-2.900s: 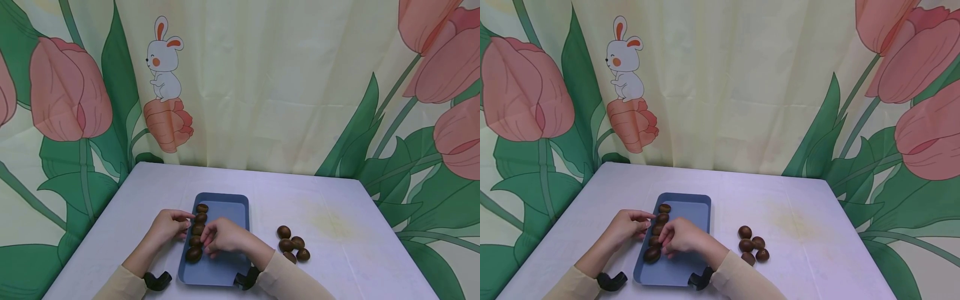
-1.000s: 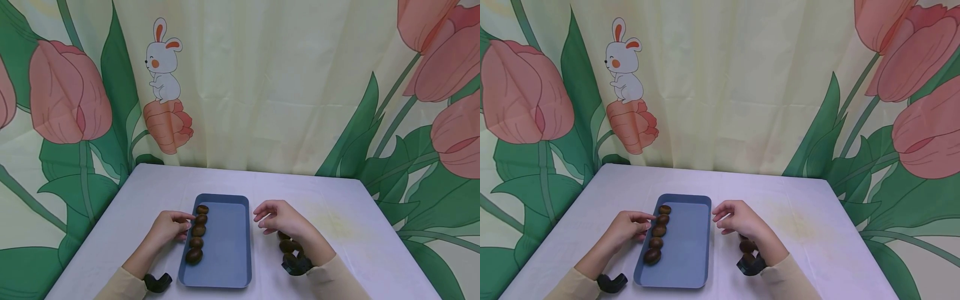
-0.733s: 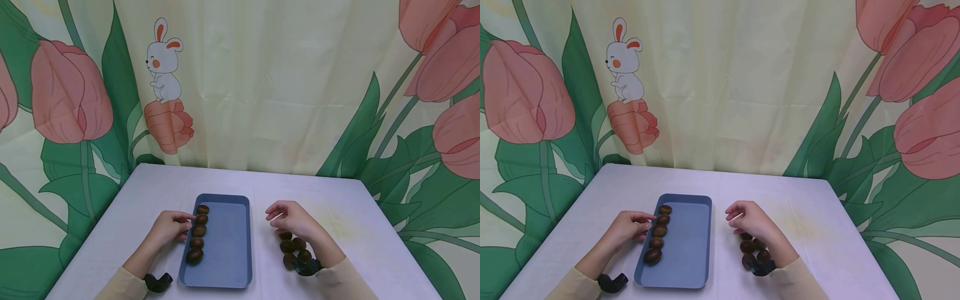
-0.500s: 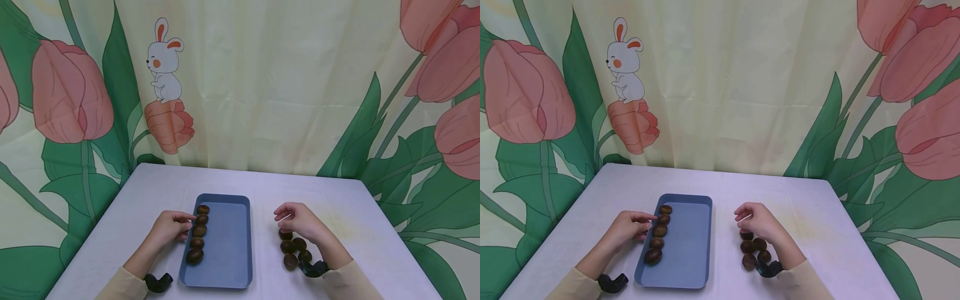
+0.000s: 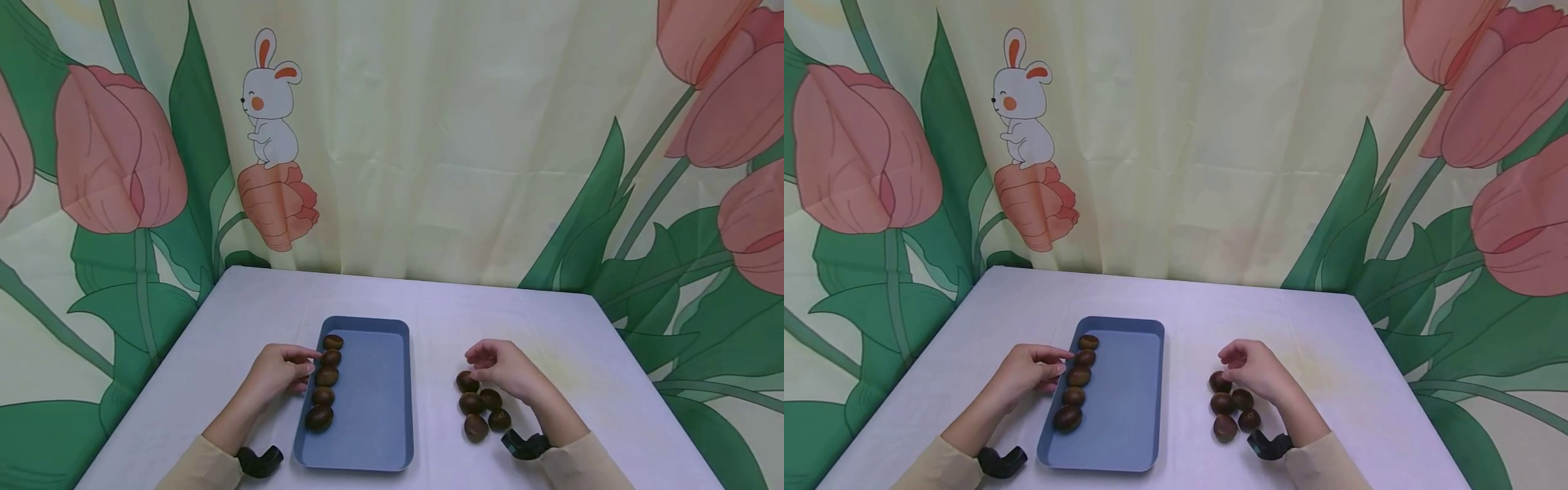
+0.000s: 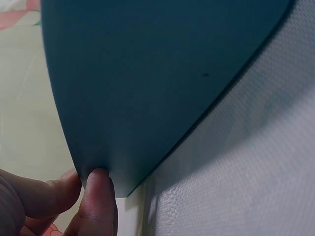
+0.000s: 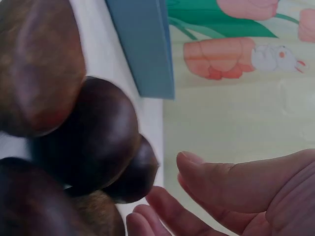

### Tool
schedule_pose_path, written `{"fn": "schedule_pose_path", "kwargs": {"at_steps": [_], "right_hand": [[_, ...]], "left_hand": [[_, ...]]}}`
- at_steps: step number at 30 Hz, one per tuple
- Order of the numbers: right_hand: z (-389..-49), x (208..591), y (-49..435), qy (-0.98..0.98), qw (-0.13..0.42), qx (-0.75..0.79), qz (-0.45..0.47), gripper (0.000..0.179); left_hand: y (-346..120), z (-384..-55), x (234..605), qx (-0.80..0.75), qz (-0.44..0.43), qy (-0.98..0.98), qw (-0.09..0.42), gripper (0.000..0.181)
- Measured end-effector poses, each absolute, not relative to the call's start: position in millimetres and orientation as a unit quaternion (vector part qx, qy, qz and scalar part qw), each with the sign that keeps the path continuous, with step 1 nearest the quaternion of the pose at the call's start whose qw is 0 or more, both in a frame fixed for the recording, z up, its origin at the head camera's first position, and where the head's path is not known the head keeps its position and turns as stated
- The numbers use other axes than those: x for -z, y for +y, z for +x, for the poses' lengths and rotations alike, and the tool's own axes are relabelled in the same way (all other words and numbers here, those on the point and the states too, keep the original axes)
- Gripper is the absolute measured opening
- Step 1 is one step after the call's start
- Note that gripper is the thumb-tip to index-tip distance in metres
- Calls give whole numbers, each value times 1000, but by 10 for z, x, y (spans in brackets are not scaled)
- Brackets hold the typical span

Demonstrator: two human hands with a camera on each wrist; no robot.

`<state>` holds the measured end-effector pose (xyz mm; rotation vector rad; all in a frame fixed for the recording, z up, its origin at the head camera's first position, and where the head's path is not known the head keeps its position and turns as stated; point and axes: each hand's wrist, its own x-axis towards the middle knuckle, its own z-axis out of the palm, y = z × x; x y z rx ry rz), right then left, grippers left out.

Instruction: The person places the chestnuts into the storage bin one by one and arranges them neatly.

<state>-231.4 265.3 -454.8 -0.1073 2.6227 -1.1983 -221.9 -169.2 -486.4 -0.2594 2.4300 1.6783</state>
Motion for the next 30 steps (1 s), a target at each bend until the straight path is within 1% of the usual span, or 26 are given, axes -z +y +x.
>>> {"fn": "schedule_pose_path", "kwargs": {"at_steps": [8, 20, 30], "right_hand": [[-2304, 4647, 2677, 907, 137, 396, -32, 29], [-2310, 4683, 2671, 904, 149, 395, -68, 25], [-2305, 4714, 2652, 901, 134, 407, -63, 25]], "left_hand": [[-1685, -2223, 4860, -564, -88, 817, 86, 23], [-1683, -2219, 4860, -559, -93, 819, 88, 23], [-1692, -2221, 4863, -560, -93, 818, 93, 24]]}}
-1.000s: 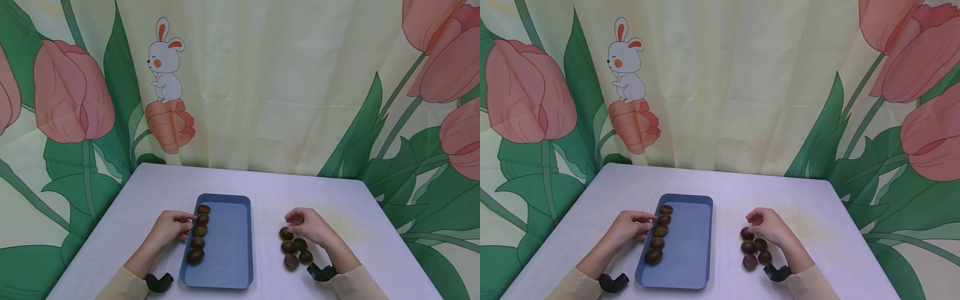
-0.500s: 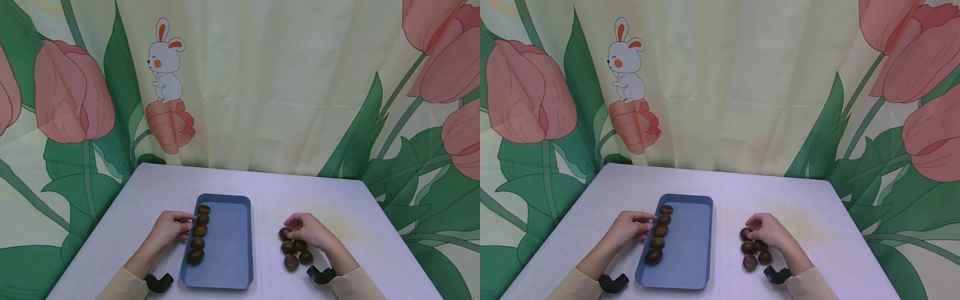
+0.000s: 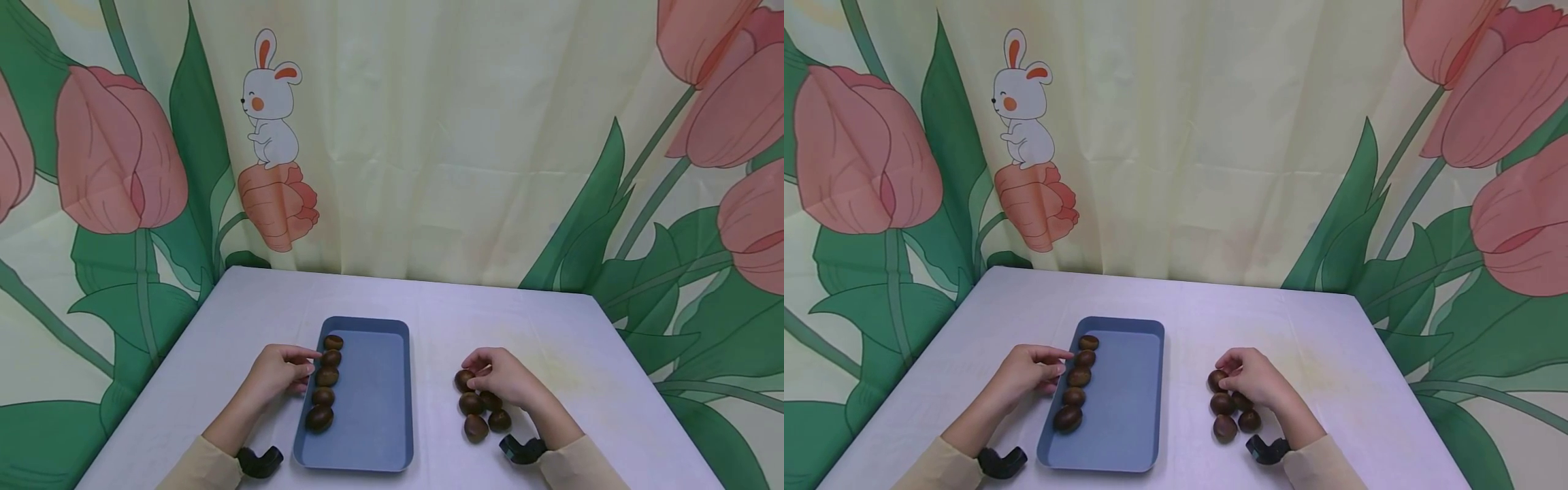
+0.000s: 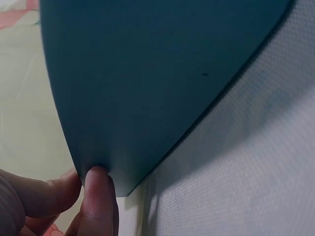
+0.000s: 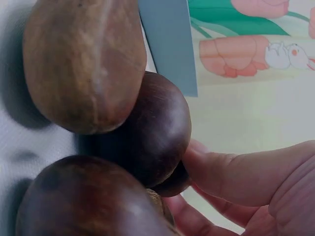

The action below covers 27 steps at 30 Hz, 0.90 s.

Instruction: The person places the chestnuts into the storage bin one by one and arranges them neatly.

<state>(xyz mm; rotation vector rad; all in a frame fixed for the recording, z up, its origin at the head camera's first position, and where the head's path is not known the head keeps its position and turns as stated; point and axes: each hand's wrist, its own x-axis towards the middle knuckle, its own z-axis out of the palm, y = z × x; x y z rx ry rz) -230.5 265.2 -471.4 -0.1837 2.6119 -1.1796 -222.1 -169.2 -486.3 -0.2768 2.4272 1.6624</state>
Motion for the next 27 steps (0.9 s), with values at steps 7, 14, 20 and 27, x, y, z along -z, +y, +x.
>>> {"fn": "schedule_pose_path", "kwargs": {"at_steps": [7, 14, 20, 27], "right_hand": [[-2309, 4724, 2632, 904, 121, 408, -42, 24], [-2334, 4714, 2615, 909, 115, 400, -32, 24], [-2329, 4667, 2578, 905, 121, 407, -32, 23], [-2316, 4576, 2488, 899, 119, 419, -51, 24]], "left_hand": [[-1696, -2219, 4861, -558, -98, 819, 95, 24], [-1701, -2219, 4857, -556, -95, 820, 94, 24], [-1703, -2215, 4857, -557, -99, 819, 96, 24], [-1709, -2217, 4865, -561, -93, 817, 92, 24]]}}
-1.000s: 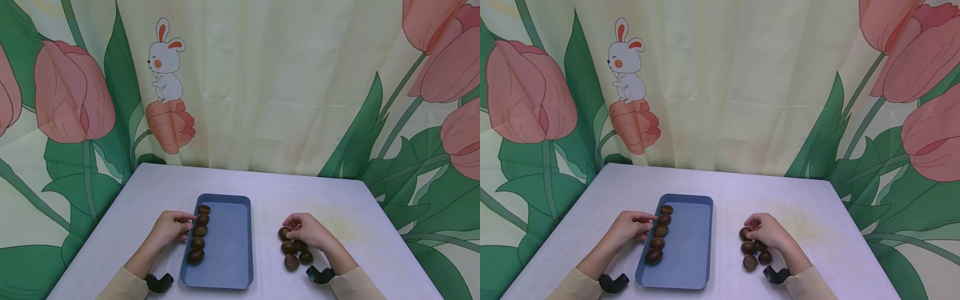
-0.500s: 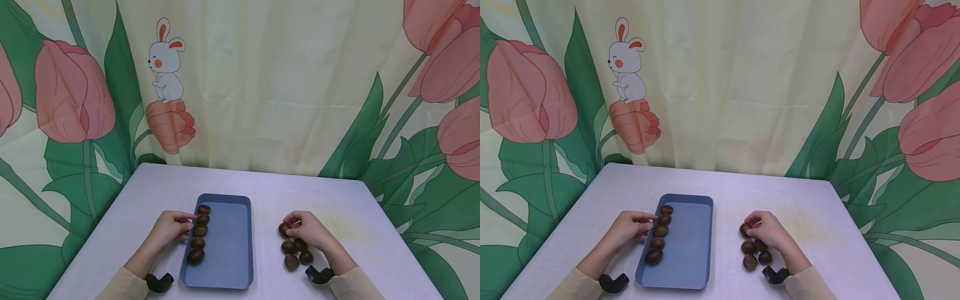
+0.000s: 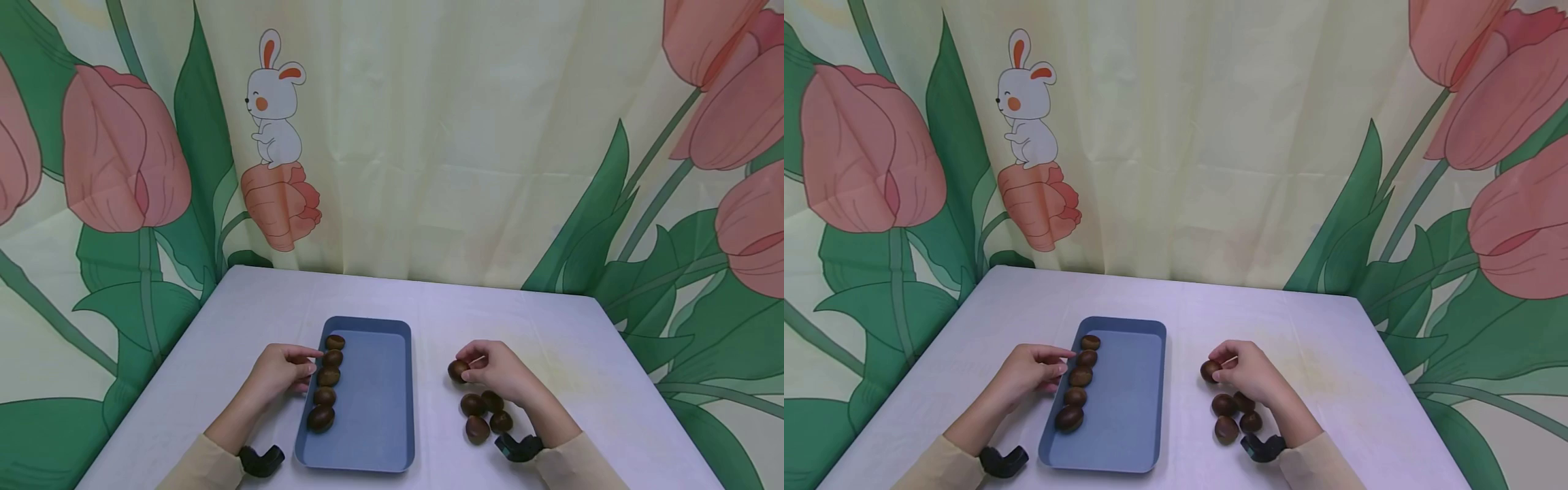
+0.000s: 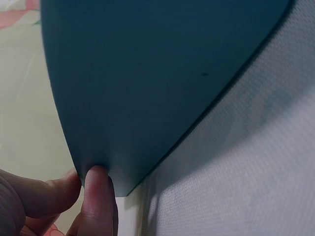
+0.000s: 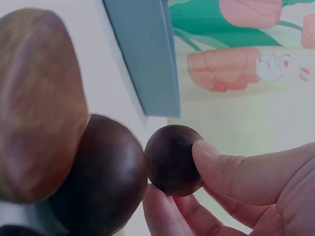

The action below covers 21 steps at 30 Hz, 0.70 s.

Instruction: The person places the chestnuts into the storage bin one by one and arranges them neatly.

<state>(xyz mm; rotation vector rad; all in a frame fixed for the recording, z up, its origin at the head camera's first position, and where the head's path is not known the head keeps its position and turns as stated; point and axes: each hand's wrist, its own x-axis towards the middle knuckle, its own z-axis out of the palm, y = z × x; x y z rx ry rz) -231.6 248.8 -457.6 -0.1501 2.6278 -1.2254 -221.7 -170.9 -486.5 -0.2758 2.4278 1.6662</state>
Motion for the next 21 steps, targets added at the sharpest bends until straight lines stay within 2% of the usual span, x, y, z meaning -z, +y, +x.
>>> {"fn": "schedule_pose_path", "kwargs": {"at_steps": [21], "right_hand": [[-2469, 4476, 2118, 879, 120, 450, -100, 24]], "left_hand": [[-1704, -2212, 4856, -563, -93, 816, 91, 25]]}}
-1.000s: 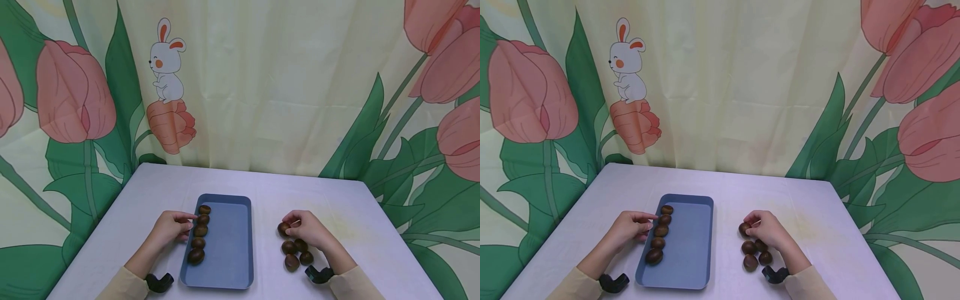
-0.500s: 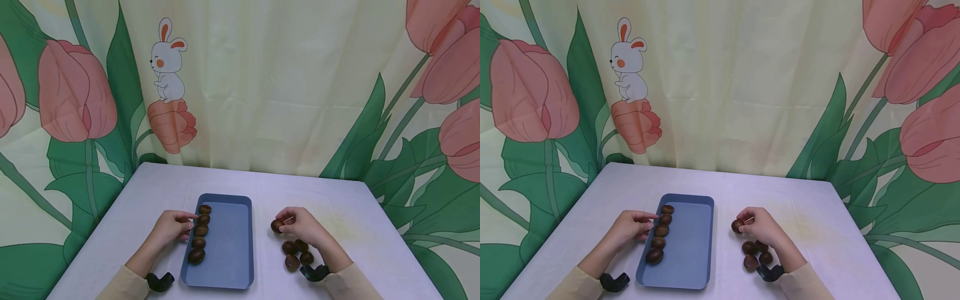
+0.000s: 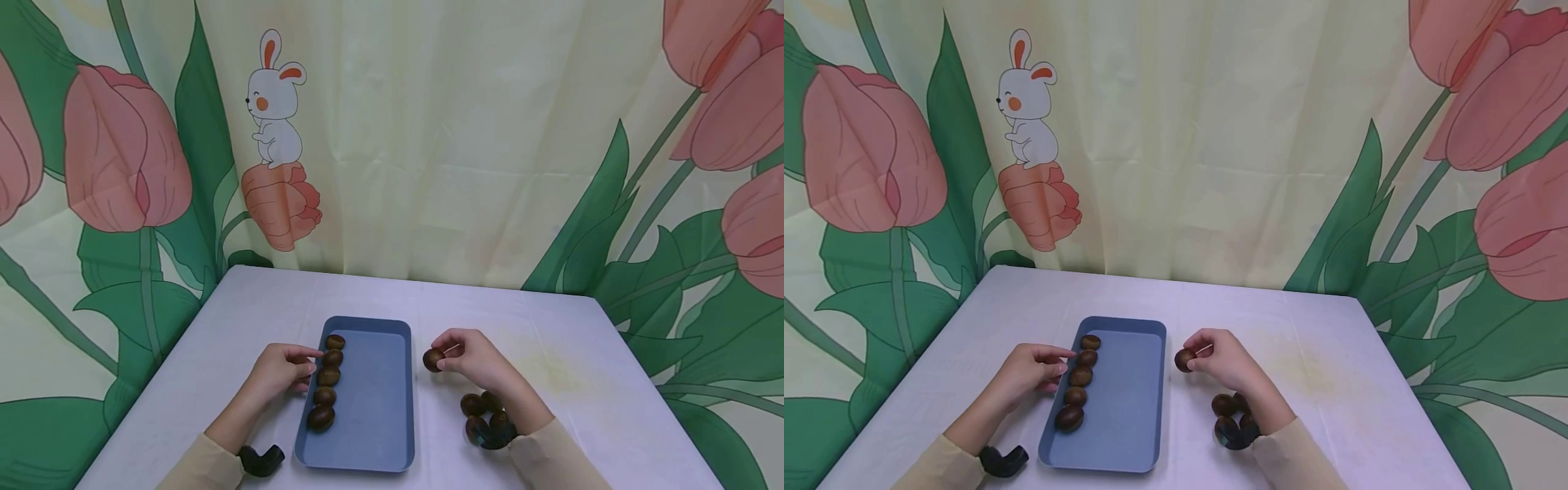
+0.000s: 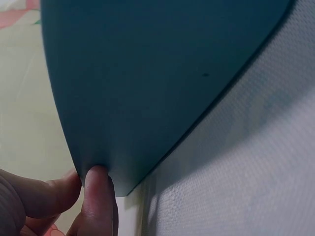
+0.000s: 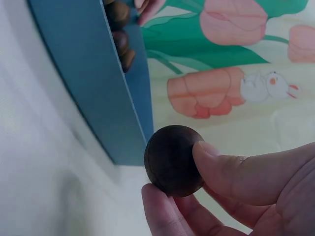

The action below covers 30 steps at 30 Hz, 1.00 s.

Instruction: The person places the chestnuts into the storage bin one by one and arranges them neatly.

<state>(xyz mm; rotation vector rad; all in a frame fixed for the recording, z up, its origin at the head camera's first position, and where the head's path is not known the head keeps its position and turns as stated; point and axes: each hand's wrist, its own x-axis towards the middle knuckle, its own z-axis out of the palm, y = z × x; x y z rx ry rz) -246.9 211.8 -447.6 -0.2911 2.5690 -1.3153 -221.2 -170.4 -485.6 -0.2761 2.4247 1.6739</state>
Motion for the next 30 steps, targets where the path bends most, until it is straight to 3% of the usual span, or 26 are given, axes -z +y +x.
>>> {"fn": "schedule_pose_path", "kwargs": {"at_steps": [30], "right_hand": [[-2745, 4378, 1405, 842, 113, 503, -158, 24]], "left_hand": [[-1687, -2209, 4856, -558, -93, 819, 91, 25]]}}
